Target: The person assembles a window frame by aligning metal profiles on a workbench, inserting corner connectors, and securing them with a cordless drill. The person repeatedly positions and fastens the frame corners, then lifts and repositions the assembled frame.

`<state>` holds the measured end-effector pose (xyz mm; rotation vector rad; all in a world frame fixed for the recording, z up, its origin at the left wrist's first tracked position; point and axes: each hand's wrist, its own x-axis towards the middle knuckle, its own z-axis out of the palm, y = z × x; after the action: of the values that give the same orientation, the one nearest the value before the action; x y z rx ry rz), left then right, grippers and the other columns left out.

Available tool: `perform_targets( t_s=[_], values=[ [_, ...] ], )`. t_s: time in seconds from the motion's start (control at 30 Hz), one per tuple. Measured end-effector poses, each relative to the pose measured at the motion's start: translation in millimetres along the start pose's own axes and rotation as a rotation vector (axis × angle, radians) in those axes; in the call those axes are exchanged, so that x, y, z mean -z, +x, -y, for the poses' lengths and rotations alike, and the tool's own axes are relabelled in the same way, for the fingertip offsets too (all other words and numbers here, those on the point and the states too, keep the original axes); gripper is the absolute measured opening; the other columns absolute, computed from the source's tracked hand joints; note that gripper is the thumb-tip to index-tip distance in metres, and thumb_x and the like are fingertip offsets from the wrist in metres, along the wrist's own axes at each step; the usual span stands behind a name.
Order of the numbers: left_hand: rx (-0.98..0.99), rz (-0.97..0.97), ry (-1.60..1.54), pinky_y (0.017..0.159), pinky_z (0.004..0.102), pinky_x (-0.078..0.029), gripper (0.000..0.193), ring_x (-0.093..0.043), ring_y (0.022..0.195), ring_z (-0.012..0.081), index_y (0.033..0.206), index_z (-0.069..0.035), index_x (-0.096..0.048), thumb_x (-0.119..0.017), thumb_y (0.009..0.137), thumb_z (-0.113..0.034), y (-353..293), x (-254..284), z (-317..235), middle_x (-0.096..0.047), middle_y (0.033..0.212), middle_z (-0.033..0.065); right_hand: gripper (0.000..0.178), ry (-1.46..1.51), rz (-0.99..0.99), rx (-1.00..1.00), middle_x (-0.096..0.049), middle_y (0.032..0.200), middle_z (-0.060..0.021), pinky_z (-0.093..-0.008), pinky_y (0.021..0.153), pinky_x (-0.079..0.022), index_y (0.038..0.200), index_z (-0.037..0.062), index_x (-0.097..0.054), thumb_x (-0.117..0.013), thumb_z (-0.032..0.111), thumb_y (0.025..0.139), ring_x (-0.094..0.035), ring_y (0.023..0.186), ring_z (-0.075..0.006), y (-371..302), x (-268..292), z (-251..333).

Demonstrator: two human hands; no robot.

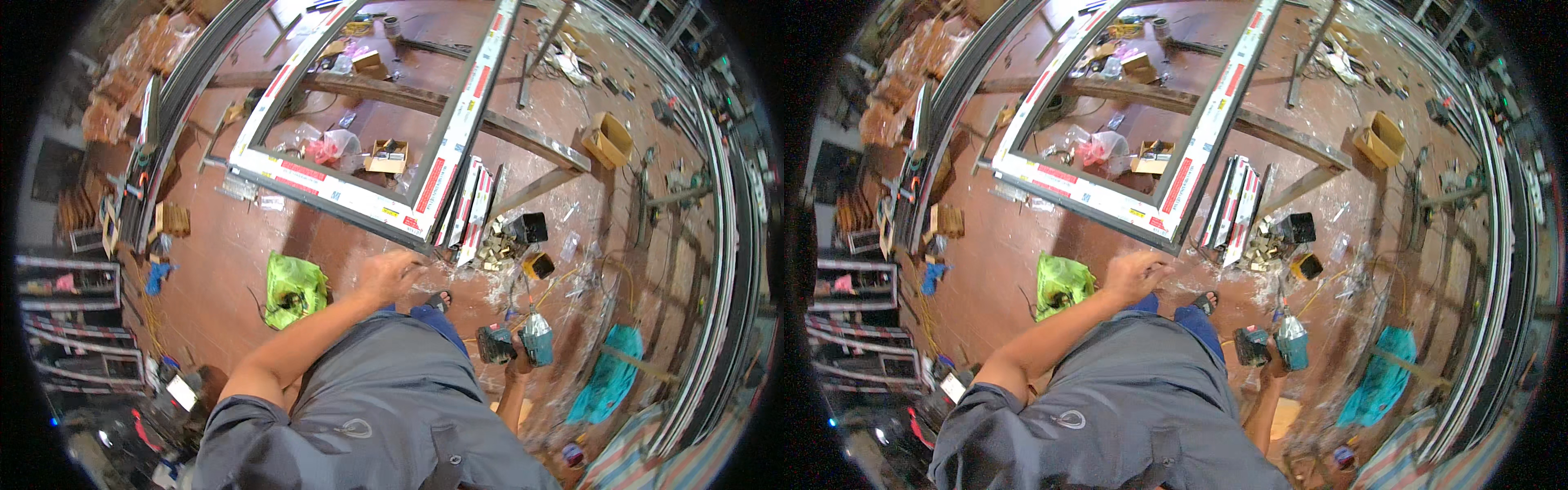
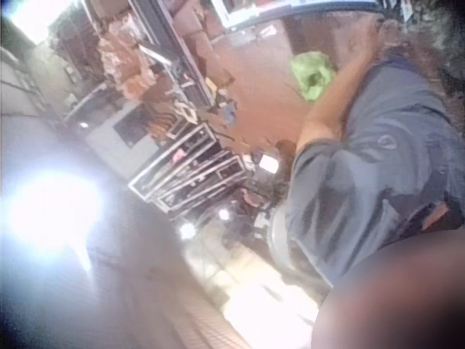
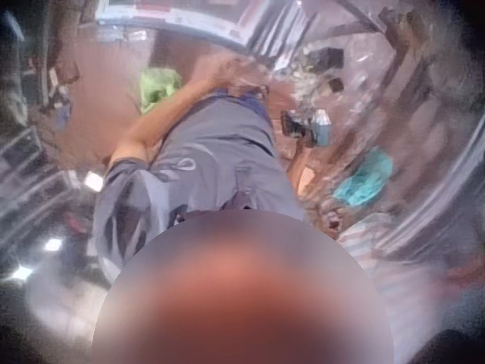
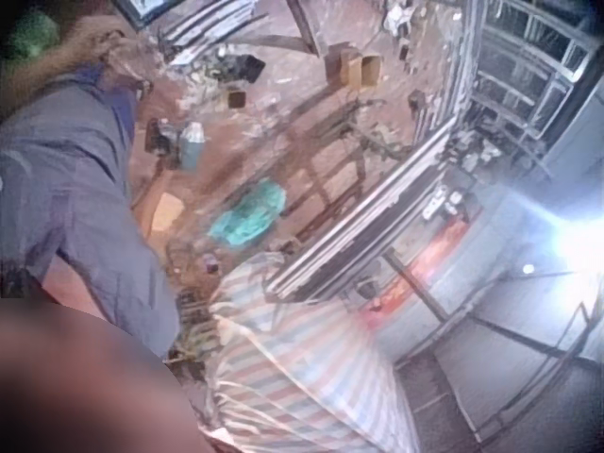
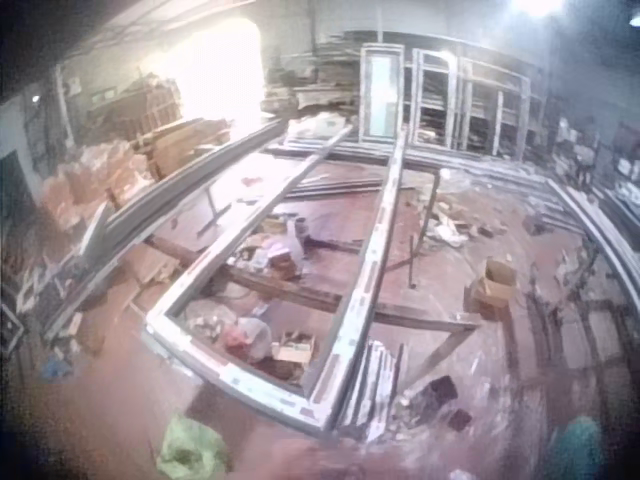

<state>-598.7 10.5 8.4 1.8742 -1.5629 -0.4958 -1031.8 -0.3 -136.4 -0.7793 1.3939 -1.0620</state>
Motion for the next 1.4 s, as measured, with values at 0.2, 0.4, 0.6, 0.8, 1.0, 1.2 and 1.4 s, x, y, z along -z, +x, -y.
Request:
perform_targets(
  t_s=[0.2,0.4,0.6,0.8,1.0,1.2,1.4],
  values=[
    [-0.631,0.261,0.645,0.084,0.0452,-0.042,0.07,-0.065,0.08,0.0218,0.148,-0.025,-0.058,-0.08,0.085,-0.044,89,88,48,-0.06,0.086,0.003,0.039,0.012,-0.169,0.119,-0.071,0.12,-0.0039,-0.0394,0.097,-0.052,0.128,0.0066,-0.07,-0.082,0.01,0.09,-0.065,0.108,-0.0215,-62,-37,-14],
    [-0.925,0.346,0.414,0.085,0.0497,-0.049,0.076,-0.063,0.078,0.0266,0.149,-0.014,-0.058,-0.084,0.082,-0.038,126,82,95,-0.057,0.082,0.0052,0.044,-0.23,-0.418,0.256,-0.071,0.123,-0.0046,-0.0399,0.103,-0.05,0.133,0.007,-0.069,-0.084,0.009,0.091,-0.064,0.114,-0.0217,-122,-115,-47],
    [-0.907,0.314,0.359,0.072,0.0452,-0.055,0.076,-0.065,0.078,0.0328,0.142,-0.003,-0.062,-0.088,0.078,-0.033,126,68,91,-0.066,0.087,0.0122,0.044,0.241,-0.543,0.09,-0.074,0.125,-0.0077,-0.0392,0.101,-0.053,0.13,0.0063,-0.071,-0.087,0.02,0.091,-0.067,0.114,-0.0233,-191,-252,-52],
    [-0.977,0.266,0.359,0.074,0.0444,-0.056,0.068,-0.068,0.077,0.0336,0.134,0.0,-0.066,-0.088,0.077,-0.031,128,71,95,-0.068,0.086,0.0126,0.035,0.228,-0.562,-0.041,-0.075,0.112,-0.0034,-0.0357,0.096,-0.053,0.118,0.0069,-0.076,-0.088,0.022,0.089,-0.069,0.103,-0.0177,-226,-370,-64],
    [-1.033,0.245,0.385,0.062,0.0457,-0.057,0.064,-0.07,0.07,0.0345,0.131,-0.001,-0.068,-0.087,0.079,-0.033,133,67,96,-0.071,0.085,0.0142,0.042,0.289,-0.438,-0.096,-0.077,0.116,-0.0081,-0.0352,0.094,-0.056,0.121,0.0046,-0.074,-0.088,0.03,0.09,-0.071,0.106,-0.0188,-226,-428,-78],
    [-1.069,0.256,0.382,0.063,0.046,-0.058,0.062,-0.071,0.07,0.0363,0.13,0.0,-0.07,-0.085,0.08,-0.032,134,66,95,-0.072,0.084,0.0169,0.043,0.029,-0.382,0.083,-0.074,0.119,-0.0135,-0.0411,0.101,-0.054,0.127,0.0045,-0.069,-0.084,0.021,0.09,-0.071,0.111,-0.0303,-211,-459,-94],
    [-1.088,0.249,0.4,0.064,0.0472,-0.058,0.062,-0.073,0.073,0.0379,0.129,0.002,-0.071,-0.086,0.079,-0.033,137,60,100,-0.073,0.088,0.0191,0.044,-0.038,-0.414,0.239,-0.073,0.122,-0.0141,-0.0417,0.102,-0.053,0.127,0.004,-0.068,-0.083,0.019,0.089,-0.069,0.114,-0.032,-199,-478,-123]
  ],
)
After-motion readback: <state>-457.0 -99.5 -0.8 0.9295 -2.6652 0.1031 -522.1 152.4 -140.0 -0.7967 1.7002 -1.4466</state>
